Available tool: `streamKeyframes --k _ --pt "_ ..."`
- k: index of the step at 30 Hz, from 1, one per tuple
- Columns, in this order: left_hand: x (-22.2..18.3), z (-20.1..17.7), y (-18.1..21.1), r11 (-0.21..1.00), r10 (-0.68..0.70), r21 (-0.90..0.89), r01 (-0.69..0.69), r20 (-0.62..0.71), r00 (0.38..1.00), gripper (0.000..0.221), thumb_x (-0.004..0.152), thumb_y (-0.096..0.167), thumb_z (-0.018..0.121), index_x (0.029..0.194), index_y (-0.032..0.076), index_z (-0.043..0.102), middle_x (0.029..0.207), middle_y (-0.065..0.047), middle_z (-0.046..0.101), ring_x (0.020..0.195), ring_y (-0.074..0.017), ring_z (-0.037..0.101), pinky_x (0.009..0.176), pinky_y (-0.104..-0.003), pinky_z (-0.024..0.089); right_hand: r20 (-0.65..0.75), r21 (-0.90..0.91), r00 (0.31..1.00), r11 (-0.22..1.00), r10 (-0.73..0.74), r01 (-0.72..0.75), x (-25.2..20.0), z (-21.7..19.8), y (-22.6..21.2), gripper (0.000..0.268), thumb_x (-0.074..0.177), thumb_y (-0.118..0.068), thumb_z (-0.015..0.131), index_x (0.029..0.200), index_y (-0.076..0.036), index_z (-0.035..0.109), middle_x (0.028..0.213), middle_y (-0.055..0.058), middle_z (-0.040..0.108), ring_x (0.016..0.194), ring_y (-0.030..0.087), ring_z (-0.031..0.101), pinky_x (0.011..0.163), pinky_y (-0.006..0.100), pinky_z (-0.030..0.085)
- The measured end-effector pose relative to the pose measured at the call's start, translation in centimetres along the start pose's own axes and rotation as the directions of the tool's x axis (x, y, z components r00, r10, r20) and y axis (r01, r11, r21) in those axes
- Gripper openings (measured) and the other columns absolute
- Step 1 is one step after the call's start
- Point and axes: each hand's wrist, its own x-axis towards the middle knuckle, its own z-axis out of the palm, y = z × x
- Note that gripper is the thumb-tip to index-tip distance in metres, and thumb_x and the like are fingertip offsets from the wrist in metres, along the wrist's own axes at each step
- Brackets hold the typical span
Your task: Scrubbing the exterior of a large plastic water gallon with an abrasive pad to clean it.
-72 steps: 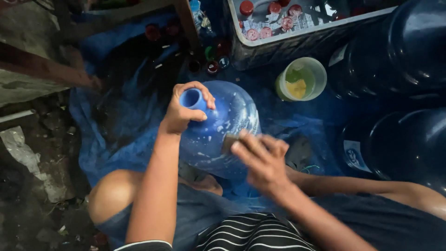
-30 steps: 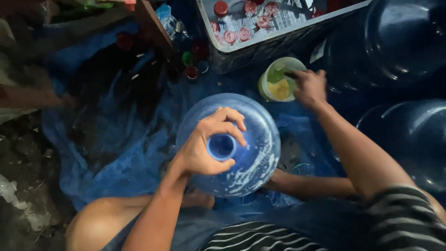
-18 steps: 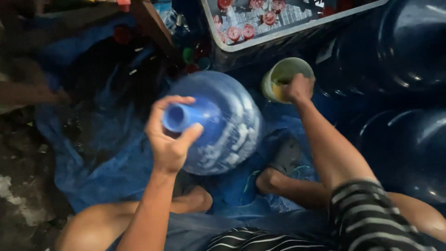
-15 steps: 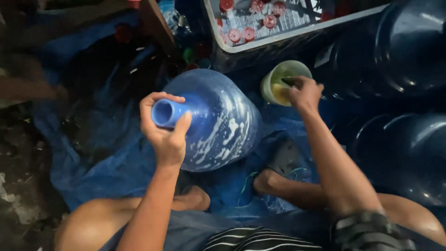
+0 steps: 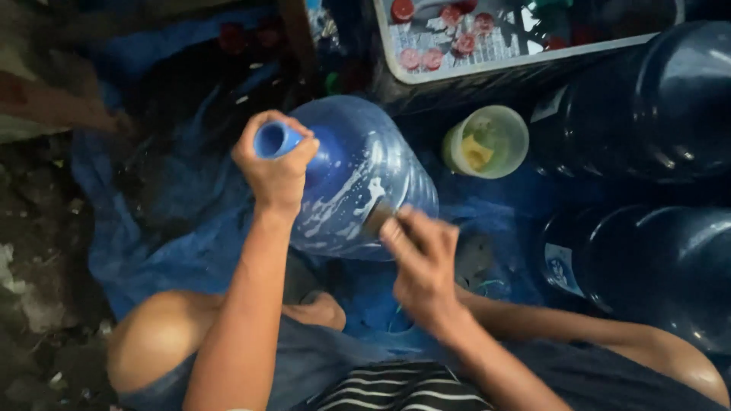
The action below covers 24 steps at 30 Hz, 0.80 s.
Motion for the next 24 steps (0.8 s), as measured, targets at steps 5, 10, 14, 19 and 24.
streamKeyframes --k 5,10,14,19,24 --pt "0.0 -0.8 -0.7 0.998 0.063 -0.015 -0.062 0.154 0.986 0.03 0.06 -0.011 0.076 0.084 0.005 0.066 0.07 -0.007 0.07 0.074 -0.0139 0.072 0.081 -0.031 0.057 -0.043 -0.085 0.993 0.99 0.111 -0.114 2.3 0.7 1.9 0.04 0.101 0.005 0.053 0.138 -0.004 0.065 0.138 0.026 0.061 0.115 0.046 0.06 0.096 0.05 0.047" --pt "0.6 -1.1 -1.1 0.993 0.055 -0.115 -0.024 0.271 0.961 0.028 0.06 -0.014 0.07 0.082 0.002 0.061 0.067 -0.012 0.068 0.071 -0.0159 0.07 0.076 -0.032 0.057 0.039 -0.065 0.998 0.997 0.048 -0.046 -1.7 0.7 -1.4 0.05 0.088 0.002 0.058 0.133 -0.016 0.073 0.138 0.021 0.064 0.108 0.04 0.061 0.096 0.047 0.046" --pt "0.5 -1.1 0.1 0.99 0.051 -0.141 -0.002 0.348 0.936 0.029 0.061 -0.016 0.071 0.082 0.001 0.06 0.068 -0.012 0.068 0.073 -0.0161 0.071 0.078 -0.031 0.057 -0.077 -0.086 0.988 0.986 0.134 -0.14 1.7 0.5 1.5 0.043 0.104 0.003 0.051 0.144 -0.009 0.063 0.138 0.026 0.062 0.104 0.044 0.06 0.088 0.047 0.048" --pt "1.0 -1.7 -0.8 0.985 0.056 -0.175 0.004 0.34 0.939 0.031 0.059 -0.019 0.071 0.082 -0.001 0.06 0.068 -0.015 0.067 0.071 -0.0196 0.071 0.077 -0.035 0.06 0.031 -0.164 0.997 0.985 0.066 -0.06 -3.5 0.9 -2.1 0.05 0.086 0.0 0.058 0.127 -0.022 0.075 0.137 0.016 0.067 0.104 0.033 0.061 0.09 0.045 0.037" --pt "0.6 -1.6 0.2 0.983 0.045 -0.183 0.032 0.402 0.914 0.029 0.06 -0.017 0.071 0.081 -0.001 0.061 0.069 -0.014 0.068 0.073 -0.0199 0.072 0.079 -0.036 0.059 -0.039 -0.182 0.981 0.964 0.19 -0.194 -0.7 1.0 2.6 0.049 0.098 0.002 0.054 0.143 -0.013 0.066 0.144 0.022 0.062 0.109 0.043 0.061 0.092 0.046 0.038"
